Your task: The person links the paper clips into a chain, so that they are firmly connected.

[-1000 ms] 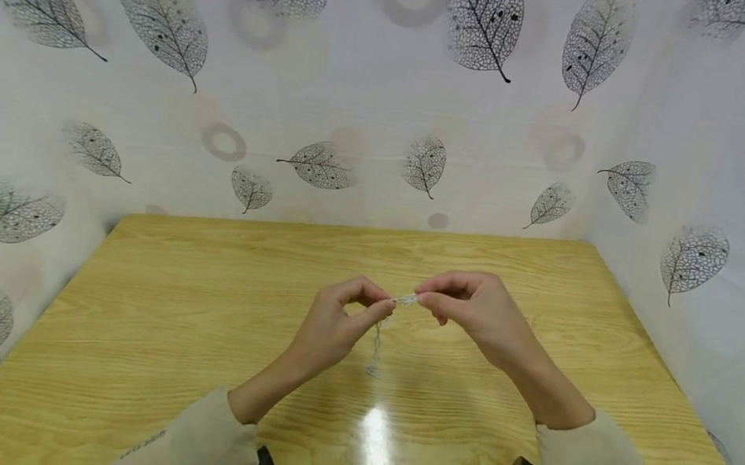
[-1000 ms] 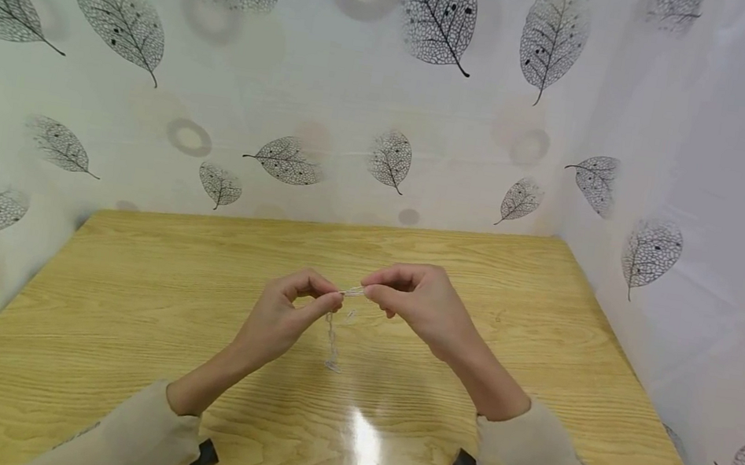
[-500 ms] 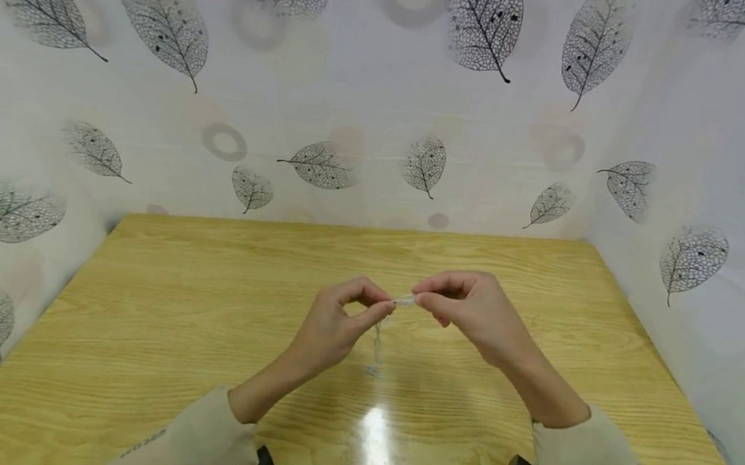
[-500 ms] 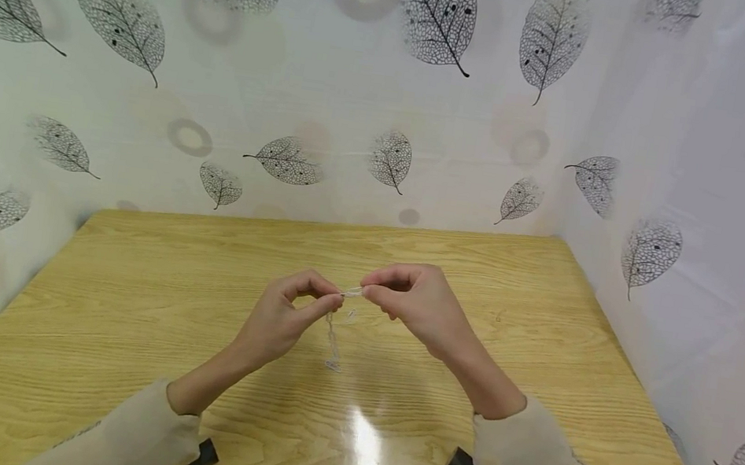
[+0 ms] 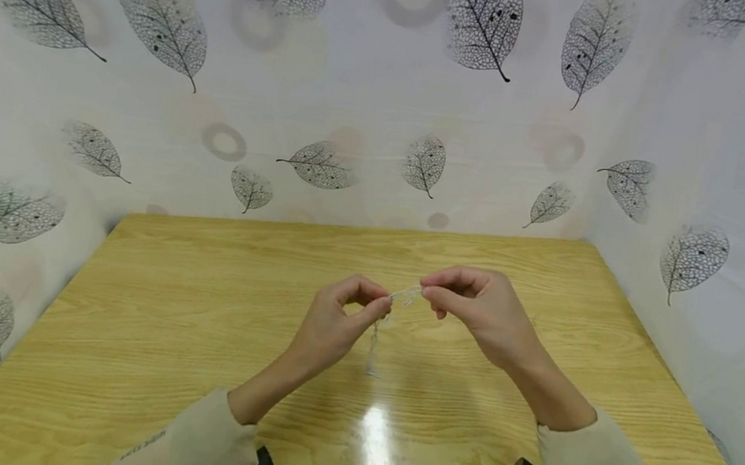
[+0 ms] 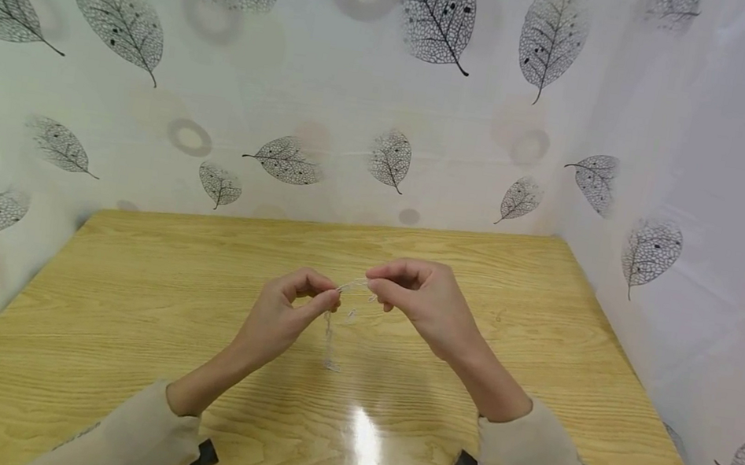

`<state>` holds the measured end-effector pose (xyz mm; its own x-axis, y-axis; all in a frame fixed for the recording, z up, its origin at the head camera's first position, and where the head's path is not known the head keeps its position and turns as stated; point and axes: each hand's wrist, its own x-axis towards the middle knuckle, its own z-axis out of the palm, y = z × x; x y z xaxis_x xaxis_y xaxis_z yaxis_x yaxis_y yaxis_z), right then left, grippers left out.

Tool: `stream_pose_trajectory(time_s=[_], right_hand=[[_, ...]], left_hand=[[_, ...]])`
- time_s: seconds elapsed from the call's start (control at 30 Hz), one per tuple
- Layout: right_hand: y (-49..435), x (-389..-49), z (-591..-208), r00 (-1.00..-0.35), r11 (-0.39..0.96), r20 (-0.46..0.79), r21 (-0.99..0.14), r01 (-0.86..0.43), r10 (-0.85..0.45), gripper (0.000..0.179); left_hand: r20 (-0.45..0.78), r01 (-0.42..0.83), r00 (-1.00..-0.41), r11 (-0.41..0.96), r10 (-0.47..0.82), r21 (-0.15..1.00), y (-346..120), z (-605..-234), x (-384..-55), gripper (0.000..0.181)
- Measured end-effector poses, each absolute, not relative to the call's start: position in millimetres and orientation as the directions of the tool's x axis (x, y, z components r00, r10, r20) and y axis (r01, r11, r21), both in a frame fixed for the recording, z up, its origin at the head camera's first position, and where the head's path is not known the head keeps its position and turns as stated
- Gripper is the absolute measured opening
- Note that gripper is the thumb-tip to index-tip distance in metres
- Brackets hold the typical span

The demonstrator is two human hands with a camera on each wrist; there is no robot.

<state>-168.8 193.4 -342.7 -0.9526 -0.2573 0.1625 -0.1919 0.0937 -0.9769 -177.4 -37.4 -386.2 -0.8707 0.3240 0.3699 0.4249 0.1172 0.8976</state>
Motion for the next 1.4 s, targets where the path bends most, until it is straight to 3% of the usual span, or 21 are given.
stream_pose_trajectory(time_s=[0.6, 1.4], right_hand=[[186, -157, -329, -0.929, 0.11, 0.224, -0.958, -0.266, -0.295, 0.012], [184, -157, -334, -0.913, 0.12, 0.241, -0.948, -0.293, -0.331, 0.008]], left_hand=[[0.355, 0.43, -0.838, 0.099, 0.414, 0.897, -32, -379, -170, 0.016], [0.464, 0.505, -0.821, 0.046, 0.333, 0.862, -28, -374, -169, 0.008]])
